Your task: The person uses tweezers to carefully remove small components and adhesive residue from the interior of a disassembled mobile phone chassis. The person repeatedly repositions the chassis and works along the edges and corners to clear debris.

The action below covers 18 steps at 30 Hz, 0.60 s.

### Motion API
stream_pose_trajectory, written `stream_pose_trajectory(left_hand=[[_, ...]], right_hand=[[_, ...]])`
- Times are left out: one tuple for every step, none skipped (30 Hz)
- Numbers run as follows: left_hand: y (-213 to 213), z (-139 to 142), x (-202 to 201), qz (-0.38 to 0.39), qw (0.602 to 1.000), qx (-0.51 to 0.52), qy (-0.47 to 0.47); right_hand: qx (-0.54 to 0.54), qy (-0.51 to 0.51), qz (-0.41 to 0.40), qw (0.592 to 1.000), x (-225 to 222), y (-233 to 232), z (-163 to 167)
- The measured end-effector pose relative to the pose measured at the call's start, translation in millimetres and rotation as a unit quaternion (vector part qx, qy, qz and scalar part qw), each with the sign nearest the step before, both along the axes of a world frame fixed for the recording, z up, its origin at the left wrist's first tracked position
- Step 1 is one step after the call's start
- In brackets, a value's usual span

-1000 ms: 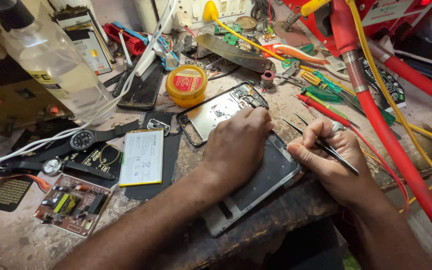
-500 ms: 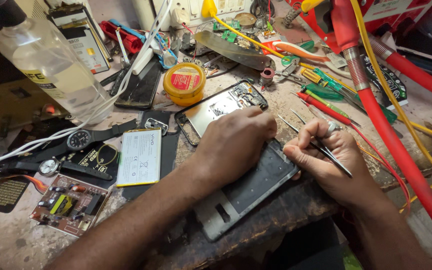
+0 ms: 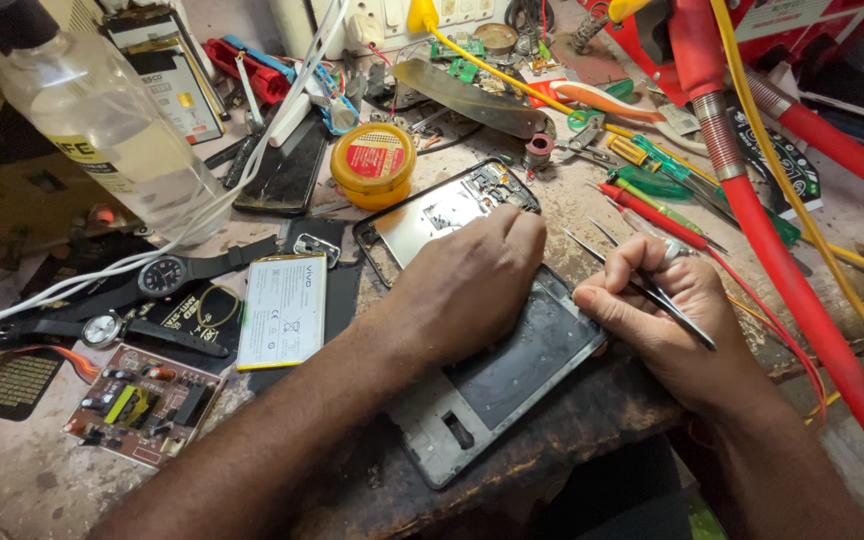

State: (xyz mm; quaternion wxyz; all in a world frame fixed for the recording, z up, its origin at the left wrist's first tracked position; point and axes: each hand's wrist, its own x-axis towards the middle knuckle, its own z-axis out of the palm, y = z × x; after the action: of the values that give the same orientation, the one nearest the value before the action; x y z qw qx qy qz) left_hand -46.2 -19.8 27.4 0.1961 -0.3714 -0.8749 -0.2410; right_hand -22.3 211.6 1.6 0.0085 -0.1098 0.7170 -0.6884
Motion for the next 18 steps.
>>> stream_pose_trajectory(left_hand=[[0.2, -1.6, -0.3, 0.007, 1.0, 0.019, -0.023], [-0.1, -3.4, -0.3, 0.014, 0.998, 0.037, -0.045], [-0.7, -4.9, -0.4, 0.02, 0.996, 0.054, -0.068], [-1.5, -6.4, -0.3, 0.012, 0.993, 0.085, -0.077], [-2.7, -7.5, -0.1, 0.004, 0.989, 0.116, -0.086], [-3.4, -8.2, -0.1, -0.005, 0.984, 0.147, -0.095], [-3.7, -8.4, -0.1, 0.0, 0.984, 0.154, -0.091], [-3.6, -8.3, 0.1, 0.005, 0.983, 0.16, -0.086], [-3.1, -7.6, 0.2, 0.01, 0.983, 0.167, -0.082], [-2.6, -6.7, 0.7, 0.008, 0.982, 0.171, -0.079], [-1.9, -5.4, 1.4, 0.006, 0.982, 0.175, -0.077], [-1.1, -3.9, 2.4, 0.004, 0.981, 0.179, -0.075], [-0.6, -2.1, 3.1, 0.012, 0.981, 0.174, -0.079], [0.0, -0.5, 4.1, 0.02, 0.982, 0.17, -0.083], [0.5, 1.1, 5.1, 0.028, 0.982, 0.165, -0.087], [0.9, 2.4, 5.9, 0.037, 0.981, 0.163, -0.104], [1.2, 3.5, 6.5, 0.045, 0.979, 0.16, -0.121], [1.8, 4.2, 7.0, 0.053, 0.976, 0.158, -0.138]], right_hand=[[-0.007, 0.005, 0.003, 1.0, -0.4, -0.3, -0.1], [-0.014, 0.009, 0.005, 1.0, -0.6, -0.5, -0.3], [-0.022, 0.014, 0.008, 1.0, -0.9, -0.7, -0.4], [-0.026, 0.011, 0.009, 1.0, -1.3, -0.9, -0.8], [-0.029, 0.008, 0.01, 0.999, -1.7, -1.0, -0.9], [-0.032, 0.005, 0.011, 0.999, -1.9, -1.1, -1.2], [-0.034, 0.007, 0.013, 0.999, -2.3, -1.2, -1.2], [-0.035, 0.008, 0.016, 0.999, -2.3, -1.3, -1.3], [-0.037, 0.01, 0.019, 0.999, -2.6, -1.4, -1.3], [-0.03, 0.01, 0.015, 0.999, -2.5, -1.5, -1.2], [-0.023, 0.009, 0.01, 1.0, -2.5, -1.5, -1.1], [-0.016, 0.009, 0.006, 1.0, -2.4, -1.5, -1.1], [-0.017, 0.008, 0.006, 1.0, -2.4, -1.6, -1.1], [-0.018, 0.008, 0.005, 1.0, -2.3, -1.5, -1.3], [-0.018, 0.007, 0.004, 1.0, -2.4, -1.6, -1.4], [-0.018, 0.007, 0.003, 1.0, -2.5, -1.4, -1.8], [-0.017, 0.007, 0.002, 1.0, -2.7, -1.5, -2.1], [-0.016, 0.007, 0.001, 1.0, -2.8, -1.4, -2.5]])
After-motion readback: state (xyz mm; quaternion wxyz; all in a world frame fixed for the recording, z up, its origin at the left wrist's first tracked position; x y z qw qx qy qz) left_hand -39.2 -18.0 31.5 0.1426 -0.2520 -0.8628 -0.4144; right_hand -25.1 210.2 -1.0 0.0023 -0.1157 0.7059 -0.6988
